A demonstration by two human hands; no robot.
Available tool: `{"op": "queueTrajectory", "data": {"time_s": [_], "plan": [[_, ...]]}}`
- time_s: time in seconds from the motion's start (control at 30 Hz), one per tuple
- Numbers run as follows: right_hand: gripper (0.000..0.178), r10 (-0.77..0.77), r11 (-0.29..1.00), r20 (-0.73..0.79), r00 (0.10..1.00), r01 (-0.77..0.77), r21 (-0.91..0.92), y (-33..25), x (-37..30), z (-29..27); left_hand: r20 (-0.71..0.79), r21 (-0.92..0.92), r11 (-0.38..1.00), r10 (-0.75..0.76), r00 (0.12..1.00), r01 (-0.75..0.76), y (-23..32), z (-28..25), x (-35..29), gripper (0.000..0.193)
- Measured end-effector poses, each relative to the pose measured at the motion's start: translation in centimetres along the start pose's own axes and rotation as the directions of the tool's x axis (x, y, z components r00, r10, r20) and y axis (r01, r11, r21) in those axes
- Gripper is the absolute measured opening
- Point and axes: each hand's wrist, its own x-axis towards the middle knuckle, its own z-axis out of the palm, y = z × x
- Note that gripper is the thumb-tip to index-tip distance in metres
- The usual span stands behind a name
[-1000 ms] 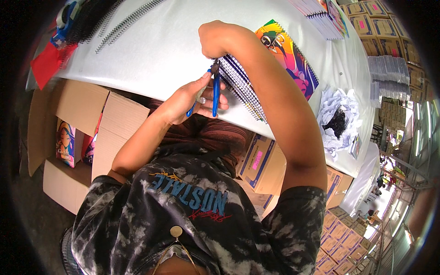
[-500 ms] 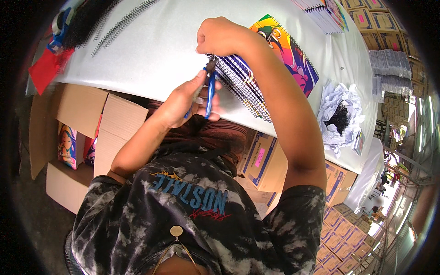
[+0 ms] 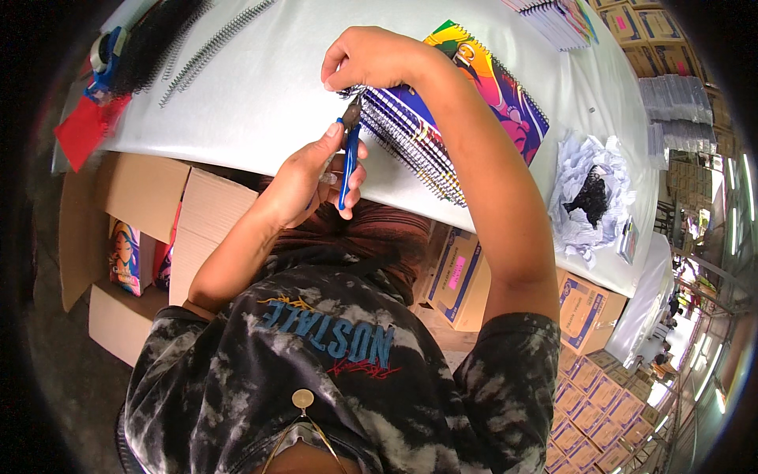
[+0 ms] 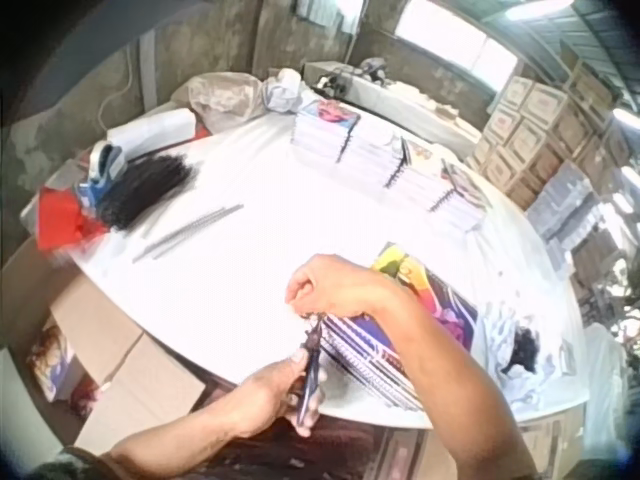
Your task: The person assembles spiral-bound notebooks by inserting metal coils into pre-punched holes and securing them with pliers. They handle notebooks one at a time, align the coils, and crimp the ends to complete the binding. Finished notebooks are stacked on the table and placed into a cardboard box.
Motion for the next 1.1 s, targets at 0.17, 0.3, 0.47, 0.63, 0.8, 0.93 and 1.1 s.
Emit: {"op": "queueTrajectory", "data": {"time_s": [0.17,0.3,0.47,0.63,0.8,0.93,1.1], "plan": [[0.025,0.013,1.0,-0.03,0.999,-0.013,-0.014,-0.3,-0.3,0.2,-0.029,-0.001,1.0,-0.028,0.999,0.028,0.1,1.0,-0.7,0.062],[0.025,-0.007,1.0,-0.034,0.999,0.007,0.006,0.1,-0.2,0.2,-0.037,0.009,1.0,0.001,0.999,0.0,-0.1,0.5,0.5,0.061],[0.025,0.001,0.999,-0.044,0.999,0.0,0.039,0.2,-0.2,0.2,-0.003,0.024,0.999,-0.022,1.0,0.022,-0.3,-0.3,0.0,0.059],[0.026,-0.017,1.0,-0.059,0.998,0.018,0.023,0.3,-0.2,0.2,-0.036,-0.001,1.0,0.021,0.999,-0.021,0.4,1.4,-0.4,0.06],[0.026,-0.029,0.998,-0.074,0.997,0.033,0.056,0.3,-0.3,0.3,-0.068,-0.035,0.999,0.012,0.998,-0.014,0.6,1.3,-0.1,0.059],[0.026,-0.034,0.999,-0.089,0.995,0.035,0.005,0.4,-0.1,0.4,-0.023,0.011,1.0,0.002,1.0,-0.001,0.0,0.8,-1.0,0.058],[0.027,-0.044,0.999,-0.091,0.995,0.045,0.01,0.7,0.0,0.5,-0.043,-0.034,0.999,-0.022,0.999,0.021,0.6,1.7,-0.3,0.059]]}}
